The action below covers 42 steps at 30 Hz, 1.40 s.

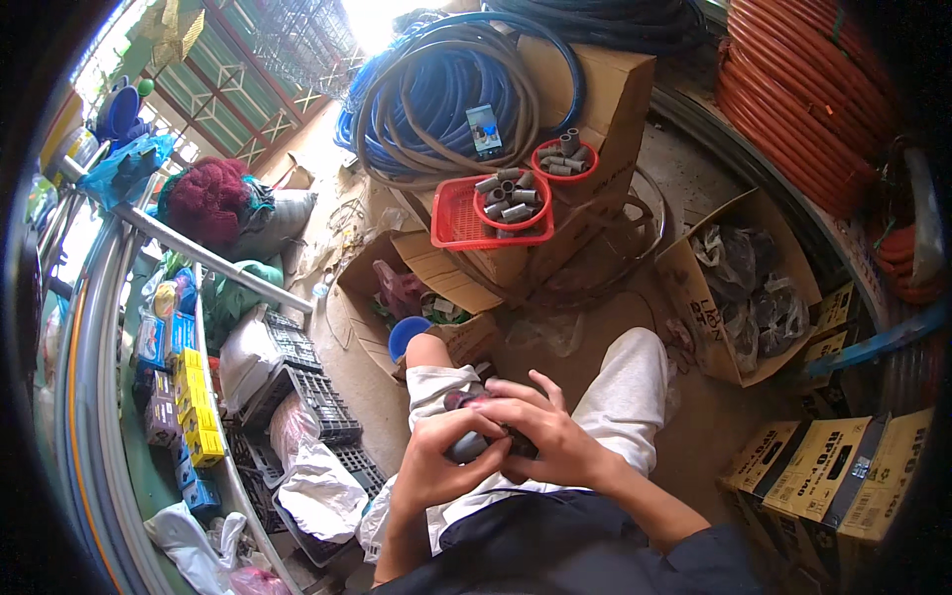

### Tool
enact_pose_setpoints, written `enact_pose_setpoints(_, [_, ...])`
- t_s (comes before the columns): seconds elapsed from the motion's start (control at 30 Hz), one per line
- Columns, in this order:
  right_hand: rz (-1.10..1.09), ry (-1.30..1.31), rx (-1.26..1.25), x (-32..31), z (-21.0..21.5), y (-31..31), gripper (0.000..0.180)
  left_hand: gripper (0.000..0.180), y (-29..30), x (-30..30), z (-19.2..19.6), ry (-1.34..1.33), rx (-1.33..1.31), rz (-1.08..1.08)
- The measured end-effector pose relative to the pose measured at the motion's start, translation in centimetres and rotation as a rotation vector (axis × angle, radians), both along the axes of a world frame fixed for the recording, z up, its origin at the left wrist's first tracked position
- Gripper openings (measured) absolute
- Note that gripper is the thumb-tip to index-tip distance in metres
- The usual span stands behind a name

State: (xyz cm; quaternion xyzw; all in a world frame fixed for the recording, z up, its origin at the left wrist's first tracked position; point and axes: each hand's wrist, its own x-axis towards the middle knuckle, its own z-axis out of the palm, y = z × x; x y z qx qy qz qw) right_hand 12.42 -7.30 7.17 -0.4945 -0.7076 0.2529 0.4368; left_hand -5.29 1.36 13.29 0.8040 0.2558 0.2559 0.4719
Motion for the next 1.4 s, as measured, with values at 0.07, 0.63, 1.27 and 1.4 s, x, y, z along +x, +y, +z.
enact_pose_setpoints(0.07, [0.016,0.097,0.020,0.2,-2.1,0.0,0.073,0.012,0.2,-0.1,-0.2,-0.049,-0.027,-0.032])
enact_pose_setpoints(0.63, [-0.130,0.980,-0.480,0.9,2.3,-0.5,0.019,0.012,0.6,-1.0,-2.2,-0.123,-0.446,0.178])
enact_pose_setpoints(1.27, [-0.039,-0.018,-0.035,1.8,4.6,0.3,0.024,0.026,0.6,-0.9,-2.2,-0.012,-0.527,0.070])
enact_pose_setpoints(1.4, [0.004,0.073,-0.077,2.1,4.8,0.4,0.024,0.020,0.3,-0.4,-2.9,-0.034,-0.560,0.028])
